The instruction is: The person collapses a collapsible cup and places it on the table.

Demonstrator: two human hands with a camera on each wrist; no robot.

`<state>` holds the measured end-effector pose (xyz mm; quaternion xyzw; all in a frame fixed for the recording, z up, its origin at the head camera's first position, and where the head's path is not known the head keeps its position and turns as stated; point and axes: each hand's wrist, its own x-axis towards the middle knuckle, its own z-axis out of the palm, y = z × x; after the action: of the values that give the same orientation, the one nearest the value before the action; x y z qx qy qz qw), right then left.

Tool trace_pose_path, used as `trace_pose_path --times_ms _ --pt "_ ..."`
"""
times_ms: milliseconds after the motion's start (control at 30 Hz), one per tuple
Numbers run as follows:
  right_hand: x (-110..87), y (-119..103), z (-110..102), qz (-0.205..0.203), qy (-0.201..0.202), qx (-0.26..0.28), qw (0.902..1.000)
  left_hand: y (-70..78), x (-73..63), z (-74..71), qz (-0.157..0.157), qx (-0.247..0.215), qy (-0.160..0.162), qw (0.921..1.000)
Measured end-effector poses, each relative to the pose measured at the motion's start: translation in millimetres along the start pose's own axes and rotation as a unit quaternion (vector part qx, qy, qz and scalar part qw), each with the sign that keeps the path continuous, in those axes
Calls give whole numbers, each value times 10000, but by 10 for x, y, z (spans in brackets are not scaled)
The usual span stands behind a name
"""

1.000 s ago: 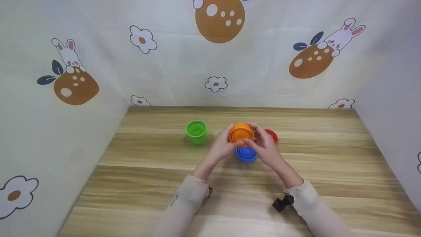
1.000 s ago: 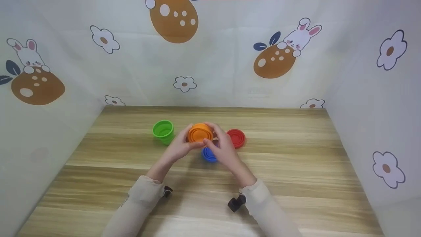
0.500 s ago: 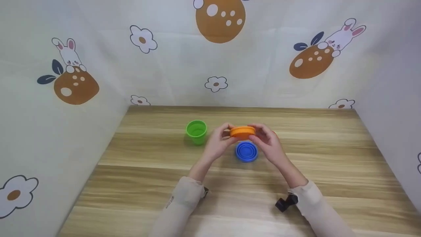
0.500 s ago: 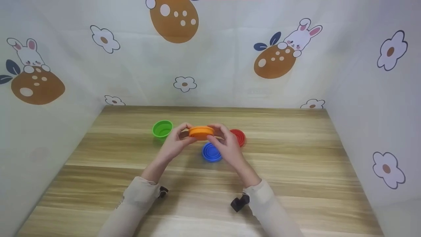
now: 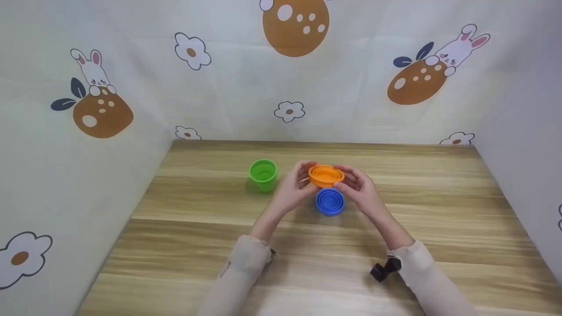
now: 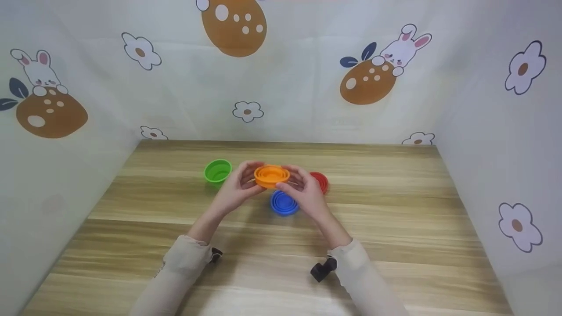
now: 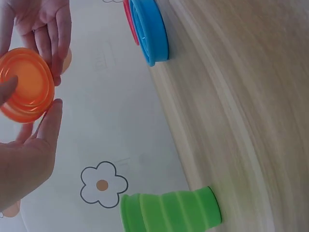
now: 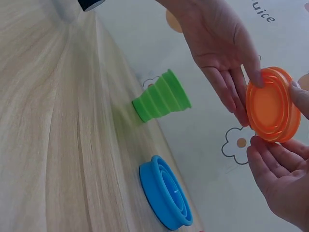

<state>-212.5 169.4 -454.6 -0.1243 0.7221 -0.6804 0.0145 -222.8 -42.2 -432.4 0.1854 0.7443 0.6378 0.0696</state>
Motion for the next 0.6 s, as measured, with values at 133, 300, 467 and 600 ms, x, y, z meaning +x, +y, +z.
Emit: trace_pose_path --times_ms 133,300,467,600 --pt "7 35 -17 -161 1 6 9999 -5 -14 -34 -262 -126 -308 9991" --pt "32 74 -26 -365 -75 8 9993 -41 19 -58 -263 -14 -422 9988" --pt "104 137 -24 -455 -117 -191 9987 -103 118 -80 -267 473 -374 9978" --pt "197 227 -48 -311 -69 -358 9989 -184 257 -76 -361 1123 -365 9924"
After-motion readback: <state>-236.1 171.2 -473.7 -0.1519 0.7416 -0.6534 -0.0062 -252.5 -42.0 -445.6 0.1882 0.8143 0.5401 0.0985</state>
